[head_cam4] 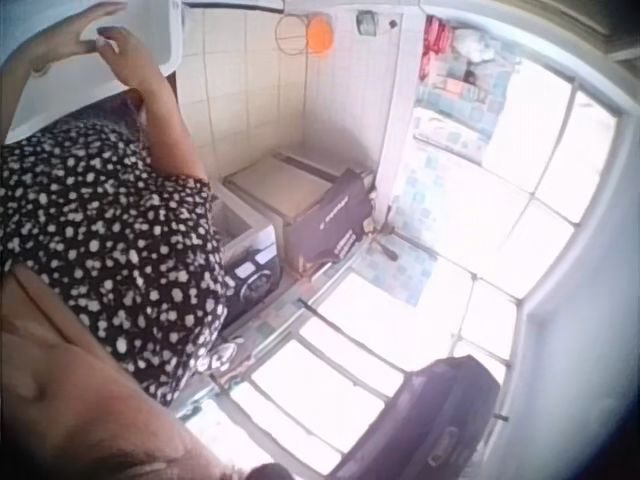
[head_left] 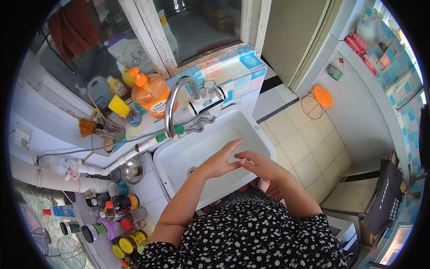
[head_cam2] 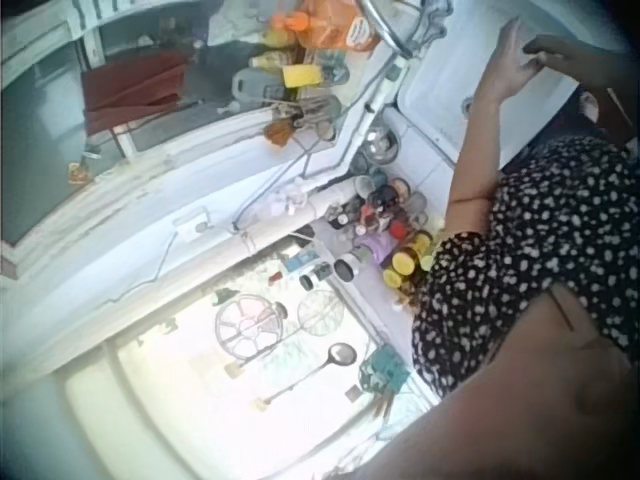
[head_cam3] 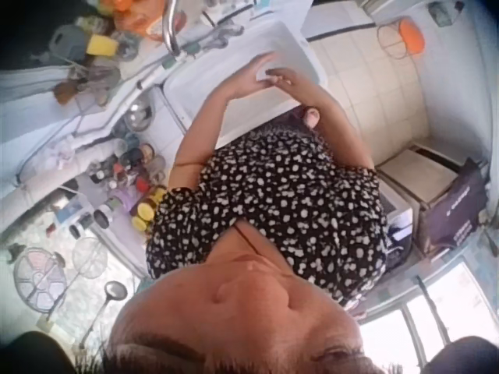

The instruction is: The person walks through a bedroom and living area carrying a cloth and a cup, then enters the kitchen to wash hands. After drying hands, the person retrieves a striped cloth from a top-loading washing machine, shakes it out, and folds it by hand.

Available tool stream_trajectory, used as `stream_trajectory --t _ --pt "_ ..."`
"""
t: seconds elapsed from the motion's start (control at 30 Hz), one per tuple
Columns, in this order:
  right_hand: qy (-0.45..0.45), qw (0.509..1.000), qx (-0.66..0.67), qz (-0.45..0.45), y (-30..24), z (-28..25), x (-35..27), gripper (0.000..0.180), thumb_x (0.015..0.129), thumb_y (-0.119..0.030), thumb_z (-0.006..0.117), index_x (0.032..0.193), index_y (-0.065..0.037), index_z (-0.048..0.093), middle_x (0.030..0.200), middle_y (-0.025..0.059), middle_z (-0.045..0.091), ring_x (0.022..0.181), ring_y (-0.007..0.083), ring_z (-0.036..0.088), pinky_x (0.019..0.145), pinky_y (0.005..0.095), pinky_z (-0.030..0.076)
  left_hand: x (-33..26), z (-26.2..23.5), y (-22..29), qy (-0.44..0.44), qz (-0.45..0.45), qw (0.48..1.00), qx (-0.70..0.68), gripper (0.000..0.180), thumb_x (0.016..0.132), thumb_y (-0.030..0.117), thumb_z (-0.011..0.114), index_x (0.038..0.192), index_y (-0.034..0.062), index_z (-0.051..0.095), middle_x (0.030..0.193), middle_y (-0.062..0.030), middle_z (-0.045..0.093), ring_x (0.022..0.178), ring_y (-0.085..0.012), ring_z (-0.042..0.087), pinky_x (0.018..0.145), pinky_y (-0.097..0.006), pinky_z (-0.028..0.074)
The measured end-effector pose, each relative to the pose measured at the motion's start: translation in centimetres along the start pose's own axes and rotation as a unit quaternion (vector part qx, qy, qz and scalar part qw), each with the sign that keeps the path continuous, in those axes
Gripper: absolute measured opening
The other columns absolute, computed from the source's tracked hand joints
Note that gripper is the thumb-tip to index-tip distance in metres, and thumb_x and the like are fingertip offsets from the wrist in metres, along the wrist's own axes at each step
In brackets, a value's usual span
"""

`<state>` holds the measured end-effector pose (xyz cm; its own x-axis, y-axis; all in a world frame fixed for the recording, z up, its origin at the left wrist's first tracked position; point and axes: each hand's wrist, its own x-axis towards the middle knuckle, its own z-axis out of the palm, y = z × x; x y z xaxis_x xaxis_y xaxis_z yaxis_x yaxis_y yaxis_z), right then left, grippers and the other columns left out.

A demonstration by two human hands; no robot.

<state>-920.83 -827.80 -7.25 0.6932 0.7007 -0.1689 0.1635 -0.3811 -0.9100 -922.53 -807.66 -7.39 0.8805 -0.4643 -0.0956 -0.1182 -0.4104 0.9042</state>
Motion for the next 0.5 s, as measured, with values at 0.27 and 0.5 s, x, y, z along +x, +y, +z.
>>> stream_trajectory --t 0.27,0.5 --pt "0.111 0.993 0.03 0.04 4.6 -10.5 -9.2 0.019 0.09 -0.013 0.059 0.105 -0.003 0.063 0.086 0.0106 0.067 0.077 0.0199 0.064 0.072 0.0303 0.05 12.4 11.8 7.2 -0.093 -0.11 0.984 -0.105 0.032 0.085 -0.006 0.047 0.112 0.0055 0.057 0.093 -0.0053 0.066 0.073 -0.0181 0.063 0.071 -0.032 0.052" --pt "0.464 0.862 -0.205 0.015 12.1 -28.0 -21.0 0.015 0.081 -0.007 0.065 0.095 -0.003 0.066 0.094 0.0111 0.066 0.08 0.0276 0.065 0.07 0.0341 0.052 29.4 21.4 11.9 0.04 0.099 0.954 0.279 0.021 0.092 0.029 0.054 0.093 0.0087 0.059 0.069 -0.015 0.063 0.066 -0.0315 0.062 0.058 -0.043 0.046"
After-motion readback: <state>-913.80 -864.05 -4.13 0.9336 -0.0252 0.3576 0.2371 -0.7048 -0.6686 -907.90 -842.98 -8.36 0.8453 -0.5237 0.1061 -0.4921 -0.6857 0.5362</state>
